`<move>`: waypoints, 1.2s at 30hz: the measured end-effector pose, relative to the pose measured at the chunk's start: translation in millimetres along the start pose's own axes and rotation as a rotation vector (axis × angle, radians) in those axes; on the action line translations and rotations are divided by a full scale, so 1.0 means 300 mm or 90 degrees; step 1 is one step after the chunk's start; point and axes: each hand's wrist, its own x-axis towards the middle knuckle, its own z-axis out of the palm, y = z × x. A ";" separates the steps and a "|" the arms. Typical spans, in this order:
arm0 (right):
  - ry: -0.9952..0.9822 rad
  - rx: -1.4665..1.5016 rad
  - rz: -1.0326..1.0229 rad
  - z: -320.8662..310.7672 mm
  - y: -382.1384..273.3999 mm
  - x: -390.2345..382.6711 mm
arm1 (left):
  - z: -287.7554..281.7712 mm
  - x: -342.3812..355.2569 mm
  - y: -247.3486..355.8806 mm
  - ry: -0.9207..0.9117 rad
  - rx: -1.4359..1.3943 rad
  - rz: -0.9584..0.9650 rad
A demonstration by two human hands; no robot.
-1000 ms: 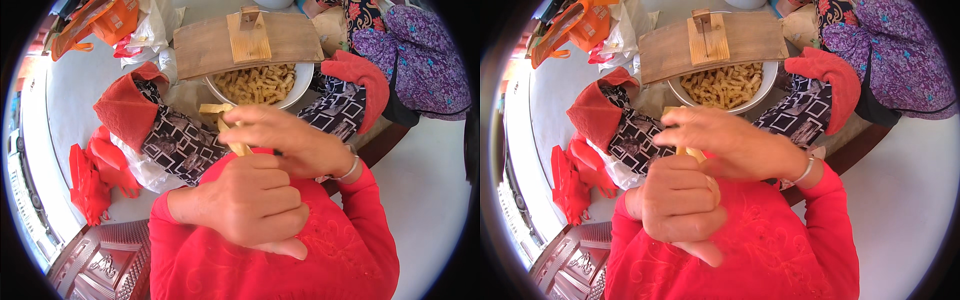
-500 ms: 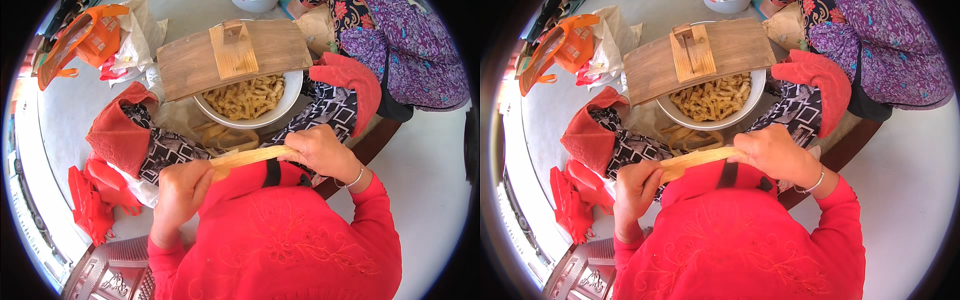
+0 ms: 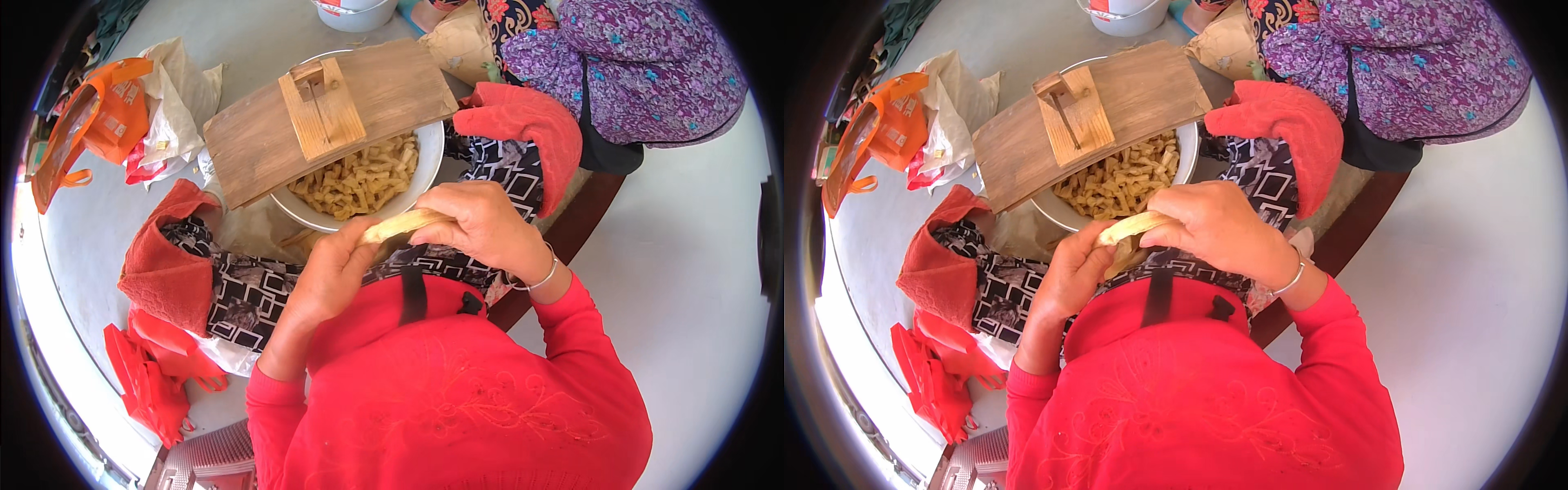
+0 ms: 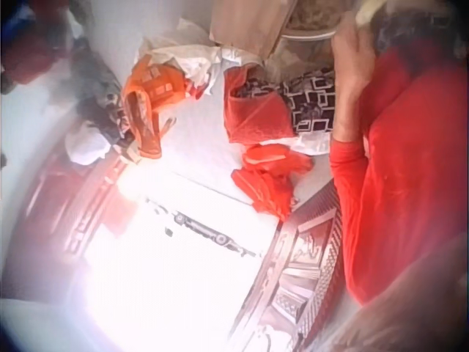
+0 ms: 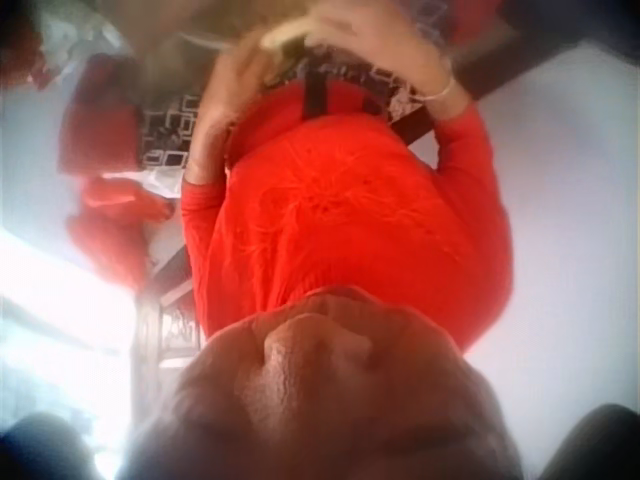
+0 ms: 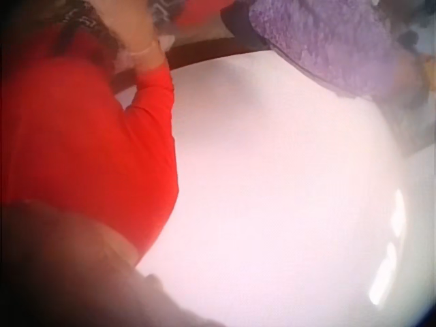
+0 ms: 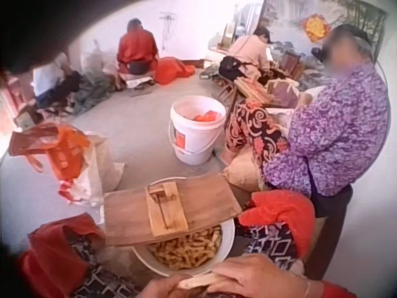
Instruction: The person slices long strips of food into smaller pieces using a wooden manual slicing tool.
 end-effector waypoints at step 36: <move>0.081 0.379 0.231 0.307 0.186 0.110 | 0.012 0.157 -0.080 0.292 0.381 0.271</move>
